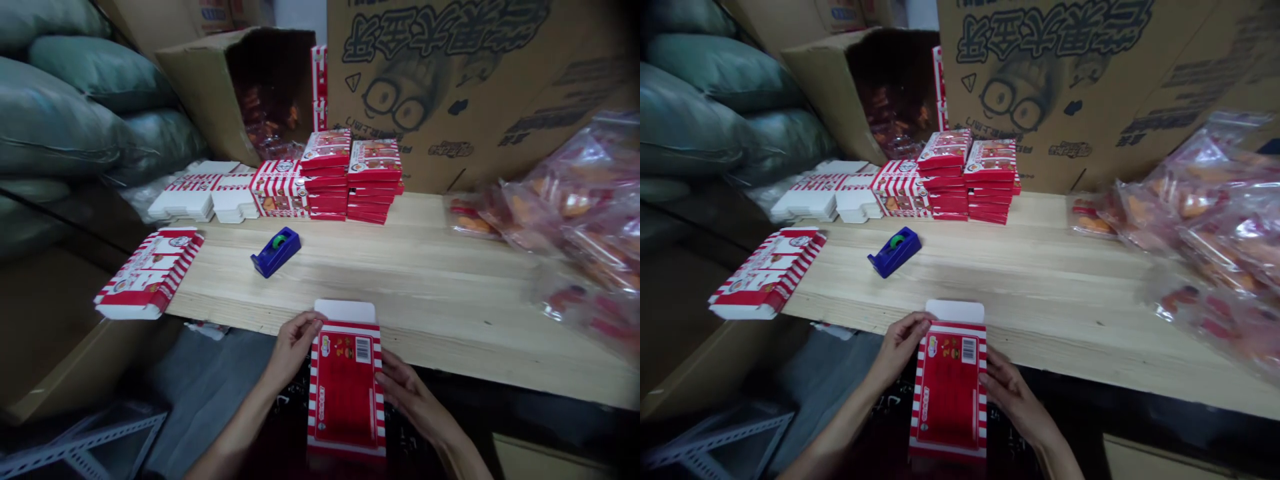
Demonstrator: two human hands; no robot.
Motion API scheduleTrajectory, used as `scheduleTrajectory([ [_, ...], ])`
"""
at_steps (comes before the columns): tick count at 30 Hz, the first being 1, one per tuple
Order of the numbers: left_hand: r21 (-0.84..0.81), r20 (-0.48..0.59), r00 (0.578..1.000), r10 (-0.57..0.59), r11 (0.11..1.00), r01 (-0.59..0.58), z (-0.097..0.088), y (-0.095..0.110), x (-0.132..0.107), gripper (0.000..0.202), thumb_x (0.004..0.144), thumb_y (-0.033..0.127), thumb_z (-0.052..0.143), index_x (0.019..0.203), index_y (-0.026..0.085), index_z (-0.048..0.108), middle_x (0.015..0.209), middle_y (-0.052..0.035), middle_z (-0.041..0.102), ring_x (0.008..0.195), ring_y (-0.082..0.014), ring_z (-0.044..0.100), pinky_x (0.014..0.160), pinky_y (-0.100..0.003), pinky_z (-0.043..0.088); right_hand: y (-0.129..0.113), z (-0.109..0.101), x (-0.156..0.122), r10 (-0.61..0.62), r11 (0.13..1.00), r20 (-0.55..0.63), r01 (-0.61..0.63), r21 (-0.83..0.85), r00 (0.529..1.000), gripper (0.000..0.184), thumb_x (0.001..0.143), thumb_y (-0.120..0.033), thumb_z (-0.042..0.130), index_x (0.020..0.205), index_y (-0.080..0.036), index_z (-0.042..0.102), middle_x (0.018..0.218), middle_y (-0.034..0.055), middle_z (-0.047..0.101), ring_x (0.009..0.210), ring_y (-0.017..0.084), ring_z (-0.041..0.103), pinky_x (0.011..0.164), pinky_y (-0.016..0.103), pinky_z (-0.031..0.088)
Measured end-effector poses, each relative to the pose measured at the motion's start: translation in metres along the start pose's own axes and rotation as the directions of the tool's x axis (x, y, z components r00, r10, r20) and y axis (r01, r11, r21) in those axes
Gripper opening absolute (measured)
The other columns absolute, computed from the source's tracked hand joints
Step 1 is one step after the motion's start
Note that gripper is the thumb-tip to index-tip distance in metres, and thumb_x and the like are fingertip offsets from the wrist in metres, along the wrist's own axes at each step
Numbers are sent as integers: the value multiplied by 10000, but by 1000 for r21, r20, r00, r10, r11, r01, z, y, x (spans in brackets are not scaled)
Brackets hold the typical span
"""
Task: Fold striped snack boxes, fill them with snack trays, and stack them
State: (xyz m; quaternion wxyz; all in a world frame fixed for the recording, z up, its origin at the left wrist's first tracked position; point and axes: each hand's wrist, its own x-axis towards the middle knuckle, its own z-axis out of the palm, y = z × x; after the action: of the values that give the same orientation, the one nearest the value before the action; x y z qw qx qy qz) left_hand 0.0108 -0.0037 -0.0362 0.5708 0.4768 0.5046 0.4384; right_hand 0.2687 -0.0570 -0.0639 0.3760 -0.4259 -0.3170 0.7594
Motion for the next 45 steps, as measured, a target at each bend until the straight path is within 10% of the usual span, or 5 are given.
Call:
scheduleTrajectory([
  [11, 32, -17, 996, 84, 996, -84, 1, 9, 5, 382, 1007, 502, 541, 861, 162, 640, 778, 2, 528, 707, -130, 442, 662, -229, 378, -17, 1, 38, -257, 942, -276, 177, -284, 926, 619, 716, -585, 843, 1284, -360, 742, 1477, 45, 641, 1500, 387, 419, 1168, 489, 478],
  [19, 53, -148, 984, 101, 994, -94, 7, 5, 5, 328, 1017, 454, 527, 861, 180, 618, 781, 8, 535, 753, -148, 483, 711, -232, 401, -13, 27, 48, -346, 938, -335, 315, -143, 877, 449, 844, -473, 807, 1251, -323, 690, 1455, 64, 657, 1332, 316, 615, 1051, 442, 554],
  [31, 203, 46, 981, 187, 960, -192, 1, -5, 17, 293, 1015, 366, 566, 853, 173, 716, 1080, -89, 665, 1077, -225, 597, 946, -310, 440, -27, 8, 44, -252, 962, -141, 232, -147, 957, 242, 890, -466, 769, 963, -235, 759, 946, 33, 779, 913, 205, 709, 836, 308, 538],
  [40, -463, 70, 994, -80, 880, 103, 13, 3, 12, 546, 895, 265, 749, 1401, 309, 548, 1115, -36, 761, 925, -188, 718, 872, -316, 540, -31, 29, 38, -258, 916, -278, 326, 234, 925, 207, 782, -287, 878, 932, -270, 736, 1001, 2, 792, 868, 166, 743, 796, 270, 590],
  [45, -492, 261, 942, -211, 810, 318, 18, 7, 24, 436, 867, 251, 738, 1295, 171, 714, 1139, -124, 792, 1018, -277, 745, 913, -369, 556, -45, 23, 43, -160, 953, -53, 168, 252, 986, 484, 835, -277, 799, 1303, -314, 683, 1296, 59, 752, 1103, 262, 742, 978, 437, 588],
])
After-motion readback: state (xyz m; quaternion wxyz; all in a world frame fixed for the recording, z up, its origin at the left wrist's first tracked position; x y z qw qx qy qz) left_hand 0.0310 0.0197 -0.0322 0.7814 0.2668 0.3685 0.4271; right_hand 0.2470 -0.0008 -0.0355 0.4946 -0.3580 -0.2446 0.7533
